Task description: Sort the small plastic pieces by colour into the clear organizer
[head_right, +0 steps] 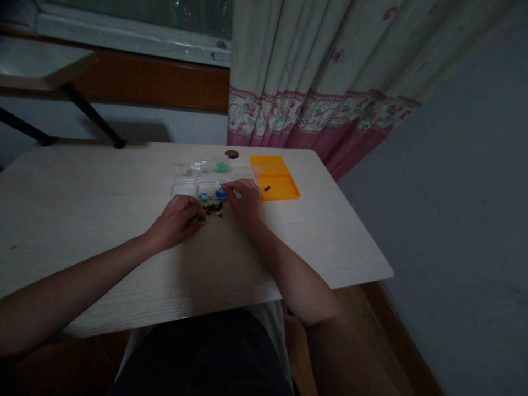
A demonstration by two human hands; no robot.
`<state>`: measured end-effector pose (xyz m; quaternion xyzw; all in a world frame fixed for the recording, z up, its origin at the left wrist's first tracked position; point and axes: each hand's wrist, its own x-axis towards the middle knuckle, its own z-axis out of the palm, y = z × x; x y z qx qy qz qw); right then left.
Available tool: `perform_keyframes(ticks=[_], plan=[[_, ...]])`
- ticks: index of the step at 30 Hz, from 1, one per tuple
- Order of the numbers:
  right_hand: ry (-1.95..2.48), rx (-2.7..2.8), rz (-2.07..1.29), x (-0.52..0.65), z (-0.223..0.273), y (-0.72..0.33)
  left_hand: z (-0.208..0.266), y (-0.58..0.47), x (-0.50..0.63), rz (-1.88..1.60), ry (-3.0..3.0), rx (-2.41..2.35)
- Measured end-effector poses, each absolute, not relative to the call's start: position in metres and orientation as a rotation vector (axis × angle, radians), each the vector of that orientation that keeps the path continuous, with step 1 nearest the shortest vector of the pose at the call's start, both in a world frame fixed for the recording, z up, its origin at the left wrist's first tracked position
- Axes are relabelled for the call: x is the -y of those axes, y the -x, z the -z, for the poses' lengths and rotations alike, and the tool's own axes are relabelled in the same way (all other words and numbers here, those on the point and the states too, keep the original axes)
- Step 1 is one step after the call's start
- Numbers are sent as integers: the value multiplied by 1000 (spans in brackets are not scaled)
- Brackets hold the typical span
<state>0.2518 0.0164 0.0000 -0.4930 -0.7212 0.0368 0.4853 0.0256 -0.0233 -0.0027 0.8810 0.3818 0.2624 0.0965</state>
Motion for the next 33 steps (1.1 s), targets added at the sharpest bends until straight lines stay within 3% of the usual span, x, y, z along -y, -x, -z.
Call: perform_keyframes(ticks=[33], plan=[[1427,1768,-68,-25,10,-255,2,-24,20,-985,-2405,-1204]])
